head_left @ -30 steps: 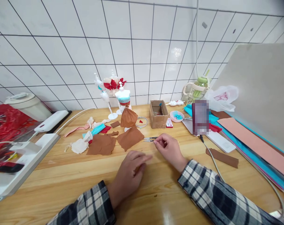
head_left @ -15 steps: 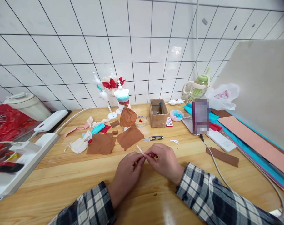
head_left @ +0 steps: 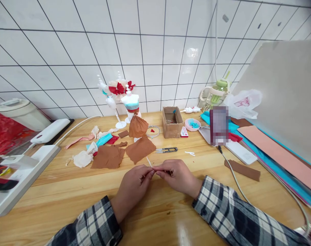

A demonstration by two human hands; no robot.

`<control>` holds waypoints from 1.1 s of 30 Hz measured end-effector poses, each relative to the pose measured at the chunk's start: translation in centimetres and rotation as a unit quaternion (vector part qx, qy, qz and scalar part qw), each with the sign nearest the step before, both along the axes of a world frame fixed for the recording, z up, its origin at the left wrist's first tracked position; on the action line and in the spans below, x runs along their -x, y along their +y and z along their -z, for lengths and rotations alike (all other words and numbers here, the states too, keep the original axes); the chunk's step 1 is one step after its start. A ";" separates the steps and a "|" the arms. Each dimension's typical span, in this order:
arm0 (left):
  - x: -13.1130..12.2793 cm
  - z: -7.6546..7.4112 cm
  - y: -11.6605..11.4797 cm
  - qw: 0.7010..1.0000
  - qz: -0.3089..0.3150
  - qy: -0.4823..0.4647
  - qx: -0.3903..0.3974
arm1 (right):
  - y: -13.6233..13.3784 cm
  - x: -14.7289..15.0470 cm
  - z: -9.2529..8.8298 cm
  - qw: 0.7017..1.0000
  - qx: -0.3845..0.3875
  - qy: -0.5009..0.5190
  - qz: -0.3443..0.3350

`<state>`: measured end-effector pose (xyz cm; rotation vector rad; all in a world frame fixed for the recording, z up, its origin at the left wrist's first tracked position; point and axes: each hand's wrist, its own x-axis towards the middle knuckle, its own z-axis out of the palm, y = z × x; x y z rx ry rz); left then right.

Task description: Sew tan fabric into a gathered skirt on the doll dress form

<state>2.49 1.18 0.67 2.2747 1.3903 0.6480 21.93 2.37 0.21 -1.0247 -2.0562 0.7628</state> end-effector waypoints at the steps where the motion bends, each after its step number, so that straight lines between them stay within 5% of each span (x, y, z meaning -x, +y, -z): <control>1: 0.0 0.0 -0.1 1.000 0.000 -0.002 -0.001 | 0.0 0.0 0.0 1.000 0.012 0.005 0.004; 18: -0.5 -0.2 -0.5 0.999 0.017 -0.049 0.017 | 0.4 -0.4 -0.3 1.000 0.026 0.007 0.002; 33: -0.9 -0.2 -0.6 0.996 -0.017 -0.072 0.050 | -0.1 -0.4 -0.7 0.994 -0.091 -0.061 -0.018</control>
